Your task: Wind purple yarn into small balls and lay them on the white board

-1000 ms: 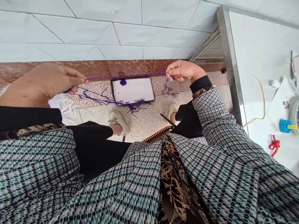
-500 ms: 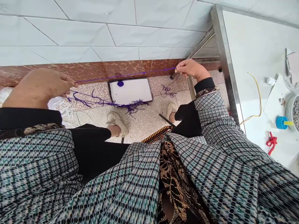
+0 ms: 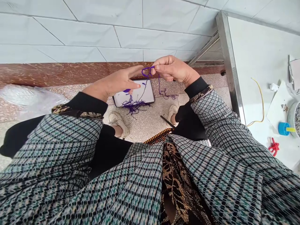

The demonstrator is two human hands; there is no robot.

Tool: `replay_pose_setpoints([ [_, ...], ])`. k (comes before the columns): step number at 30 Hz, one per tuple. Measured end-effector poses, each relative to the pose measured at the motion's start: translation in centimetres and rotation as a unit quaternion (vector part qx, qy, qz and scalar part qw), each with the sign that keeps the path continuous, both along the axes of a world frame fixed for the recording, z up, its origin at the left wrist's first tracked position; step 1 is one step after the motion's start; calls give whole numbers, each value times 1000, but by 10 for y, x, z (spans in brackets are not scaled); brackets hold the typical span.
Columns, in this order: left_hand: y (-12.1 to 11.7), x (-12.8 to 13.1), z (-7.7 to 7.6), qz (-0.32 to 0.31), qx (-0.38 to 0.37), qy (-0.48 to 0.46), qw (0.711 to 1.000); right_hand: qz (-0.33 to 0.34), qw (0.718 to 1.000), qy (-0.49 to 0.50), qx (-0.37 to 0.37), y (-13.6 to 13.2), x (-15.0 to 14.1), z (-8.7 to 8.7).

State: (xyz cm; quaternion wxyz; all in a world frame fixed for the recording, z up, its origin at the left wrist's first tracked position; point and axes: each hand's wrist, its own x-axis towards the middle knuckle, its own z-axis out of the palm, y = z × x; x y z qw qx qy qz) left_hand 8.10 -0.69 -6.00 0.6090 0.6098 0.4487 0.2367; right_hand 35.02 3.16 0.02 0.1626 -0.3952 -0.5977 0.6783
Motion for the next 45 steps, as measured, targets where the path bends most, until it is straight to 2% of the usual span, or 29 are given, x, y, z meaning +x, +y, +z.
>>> replay_pose_setpoints([
  [2, 2, 10, -11, -35, -52, -61, 996, -25, 1000, 7, -6, 0, -1, 2],
  [6, 0, 11, -23, -51, -71, -46, 995, -48, 999, -21, -9, 2, 10, 6],
  [10, -5, 2, -19, 3, -61, 6, 998, -79, 991, -106, 25, 13, 36, 5],
  [13, -7, -5, -12, 40, -76, 10, 996, -103, 974, -190, 73, 27, 65, -1],
  [17, -10, -16, -3, 50, -118, 19, 992, -79, 941, -305, 122, 38, 100, -9],
  [21, -14, -25, 6, 63, -132, 54, 988, -109, 899, -385, 177, 36, 114, -9],
  [25, -16, -33, 9, 99, -146, 114, 978, -189, 857, -400, 265, 42, 119, -10],
  [27, -17, -39, 5, 120, -147, 140, 972, -241, 831, -392, 311, 51, 127, -16],
  [30, -20, -54, -8, 130, -149, 142, 970, -321, 794, -380, 349, 70, 155, -26],
  [31, -20, -60, -13, 121, -151, 141, 971, -326, 798, -371, 344, 75, 168, -29],
  [34, -22, -79, -26, 64, -138, 141, 978, -276, 859, -318, 290, 87, 202, -37],
  [36, -24, -88, -31, 36, -124, 130, 983, -286, 867, -296, 282, 88, 212, -43],
  [39, -28, -87, -26, 30, -156, 75, 984, -333, 827, -347, 291, 79, 201, -48],
  [42, -31, -70, -9, 29, -210, 9, 977, -329, 805, -434, 238, 61, 163, -44],
  [44, -31, -56, 2, 26, -221, -23, 975, -325, 829, -397, 223, 47, 131, -37],
  [45, -30, -49, 7, 25, -218, -36, 975, -311, 854, -362, 208, 40, 113, -34],
])
